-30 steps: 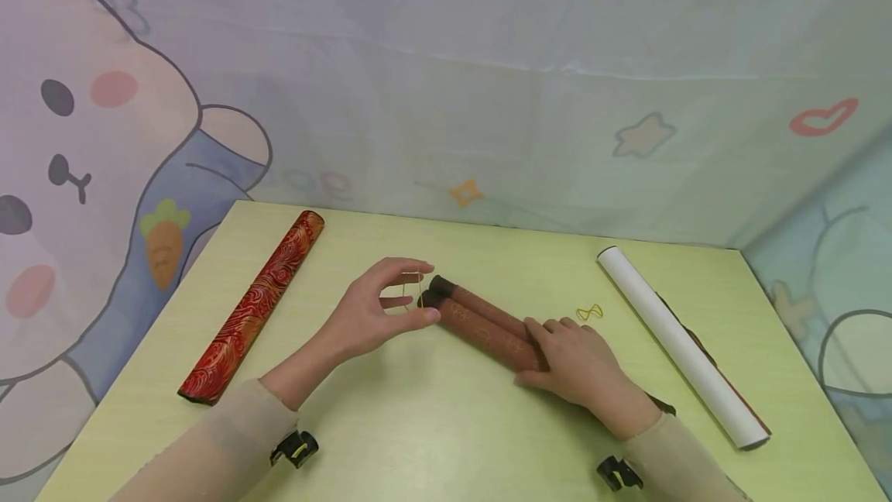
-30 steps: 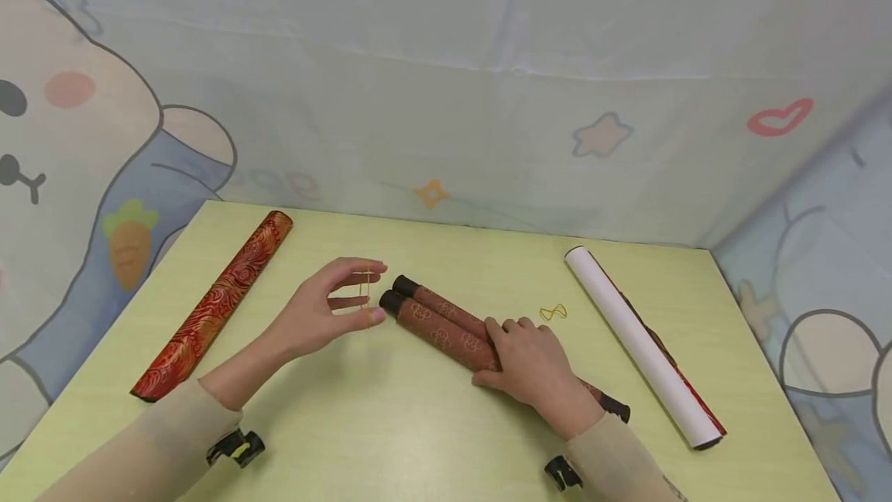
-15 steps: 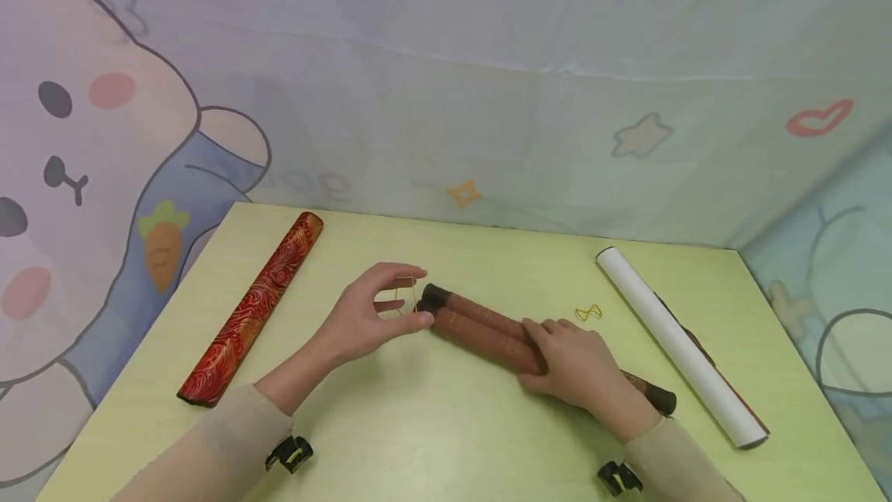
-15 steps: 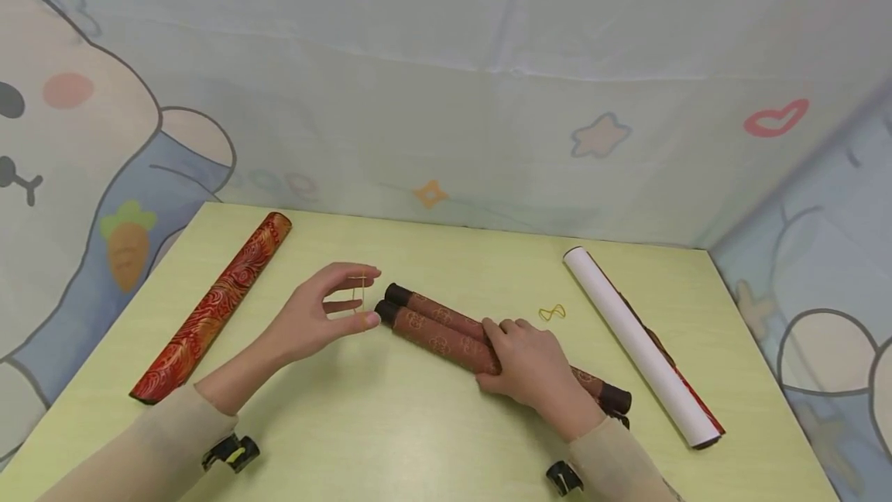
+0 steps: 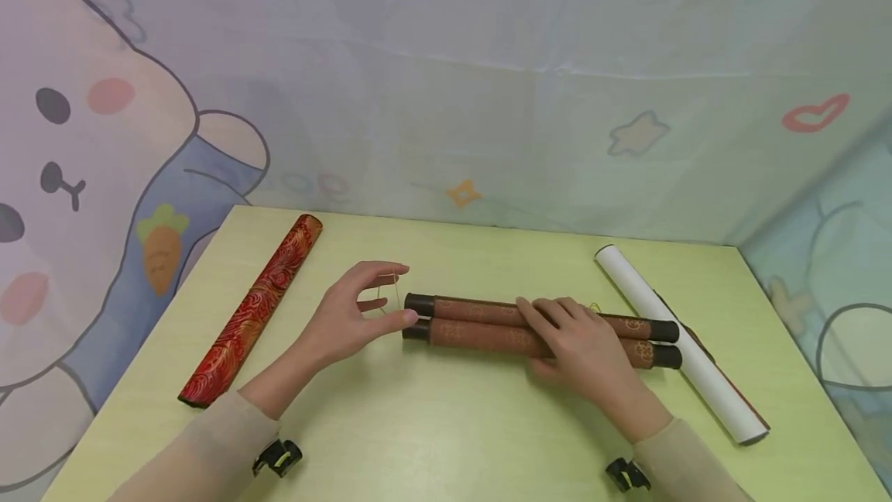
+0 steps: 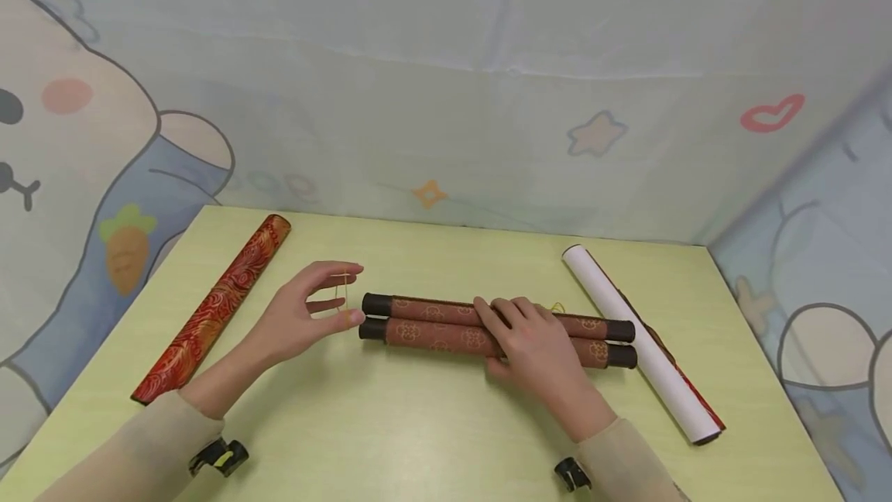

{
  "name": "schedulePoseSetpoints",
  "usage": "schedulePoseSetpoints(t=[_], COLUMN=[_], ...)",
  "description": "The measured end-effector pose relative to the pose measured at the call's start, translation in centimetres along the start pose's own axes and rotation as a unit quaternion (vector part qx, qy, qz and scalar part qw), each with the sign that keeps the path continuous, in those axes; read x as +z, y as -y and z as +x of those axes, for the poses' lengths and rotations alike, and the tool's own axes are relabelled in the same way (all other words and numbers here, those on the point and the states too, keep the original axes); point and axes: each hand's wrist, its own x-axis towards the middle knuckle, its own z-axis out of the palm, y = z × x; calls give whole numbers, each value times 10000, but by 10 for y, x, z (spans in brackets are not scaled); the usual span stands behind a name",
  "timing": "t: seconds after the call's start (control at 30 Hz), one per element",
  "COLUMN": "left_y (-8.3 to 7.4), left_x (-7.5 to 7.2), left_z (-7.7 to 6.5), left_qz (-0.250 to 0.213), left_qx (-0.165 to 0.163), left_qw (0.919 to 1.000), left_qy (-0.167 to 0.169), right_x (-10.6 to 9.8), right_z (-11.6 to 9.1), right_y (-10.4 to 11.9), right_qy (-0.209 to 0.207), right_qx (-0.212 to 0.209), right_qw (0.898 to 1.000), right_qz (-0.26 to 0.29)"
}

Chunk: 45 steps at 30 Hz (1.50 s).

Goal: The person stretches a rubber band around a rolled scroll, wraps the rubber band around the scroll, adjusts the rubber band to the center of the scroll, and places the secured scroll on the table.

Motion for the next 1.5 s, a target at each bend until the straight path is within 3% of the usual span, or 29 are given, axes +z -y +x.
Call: schedulePoseSetpoints(t=[0.23,0.4,0.6,0.93,1.2,1.4,1.5], left_y=[-2,-6,-9,-7,-8,-13,-14], left_x=[-1,0,2,7,12,12,12], left_z=[0,2,3,6,7,10,10], left_qz=[53,2,-12,29,-438,20,5], left_qx=[61,95,112,40,-63,137,139], left_qw=[9999,9998,9998,9999,9990,9999,9998], left_qy=[-145,-164,-146,-114,23,51,120], right_x=[-8,-13,-16,-19,-19,-20,-21], right_z=[8,12,16,20,22,24,25], right_y=[-10,-14,-15,-13,-11,-9,-7], right_qy=[-712,-981,-1027,-1165,-1191,-1200,-1208], right_qx=[-353,-493,-553,-513,-494,-535,-533], right_qw=[9965,9935,9921,9914,9916,9913,9912], right_qz=[-250,-290,-463,-299,-109,42,97])
